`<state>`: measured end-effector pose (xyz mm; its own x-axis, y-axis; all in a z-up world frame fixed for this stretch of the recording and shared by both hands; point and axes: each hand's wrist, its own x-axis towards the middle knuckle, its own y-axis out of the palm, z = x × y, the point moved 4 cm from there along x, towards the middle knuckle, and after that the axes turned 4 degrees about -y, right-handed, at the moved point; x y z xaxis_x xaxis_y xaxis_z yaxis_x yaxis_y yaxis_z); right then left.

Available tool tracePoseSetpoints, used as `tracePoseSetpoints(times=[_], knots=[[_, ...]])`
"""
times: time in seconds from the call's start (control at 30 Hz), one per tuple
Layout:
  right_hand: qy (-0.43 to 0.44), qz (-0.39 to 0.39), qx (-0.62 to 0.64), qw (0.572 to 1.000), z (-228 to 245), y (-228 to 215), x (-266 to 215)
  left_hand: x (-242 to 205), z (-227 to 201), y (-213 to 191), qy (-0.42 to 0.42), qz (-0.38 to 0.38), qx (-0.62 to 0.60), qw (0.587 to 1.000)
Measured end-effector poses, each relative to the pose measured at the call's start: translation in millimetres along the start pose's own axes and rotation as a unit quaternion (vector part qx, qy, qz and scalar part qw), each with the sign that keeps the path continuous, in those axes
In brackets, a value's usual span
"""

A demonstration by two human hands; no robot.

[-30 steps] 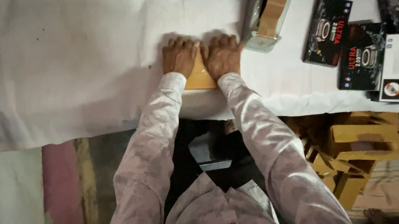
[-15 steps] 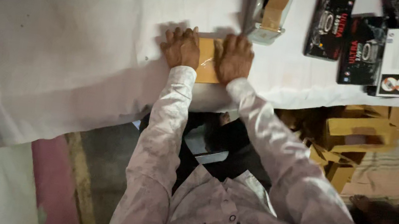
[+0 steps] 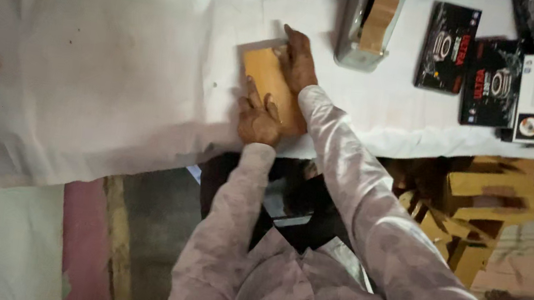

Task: The person places small black product boxes into larger brown cardboard boxes, folds the flaps, and seals them with tape from a dispenser. The person repeats this process for multiple units, stacking the finished packages to the side.

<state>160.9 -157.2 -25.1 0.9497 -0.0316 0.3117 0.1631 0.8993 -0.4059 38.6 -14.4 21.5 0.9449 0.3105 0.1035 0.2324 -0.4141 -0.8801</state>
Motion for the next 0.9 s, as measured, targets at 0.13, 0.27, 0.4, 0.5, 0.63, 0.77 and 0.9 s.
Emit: tracePoseSetpoints(times=[0.13, 0.27, 0.4, 0.5, 0.63, 0.77, 0.9], knots=[[0.039, 0.047, 0.014, 0.998, 12, 6, -12, 1, -6, -2, -0.057, 0.007, -0.005, 0.998], [0.054, 0.066, -0.012, 0.996, 32, -21, -87, 5, -9, 1, -0.073, 0.024, -0.064, 0.995], [0.087, -0.030, -0.106, 0.990, 46, -21, -153, 6, -9, 0, -0.063, 0.010, 0.028, 0.998], [-0.007, -0.086, -0.162, 0.983, 35, -18, -149, 49, -24, -14, 0.133, -0.093, 0.113, 0.980], [-0.020, -0.044, -0.143, 0.988, -8, -25, -127, 94, -20, -25, 0.306, 0.017, -0.011, 0.952], [0.004, -0.029, -0.180, 0.983, -35, -39, -59, 96, 2, -12, 0.090, 0.151, 0.150, 0.973], [0.051, -0.057, -0.203, 0.976, -7, -35, -50, 66, 16, -5, 0.025, 0.048, 0.101, 0.993]])
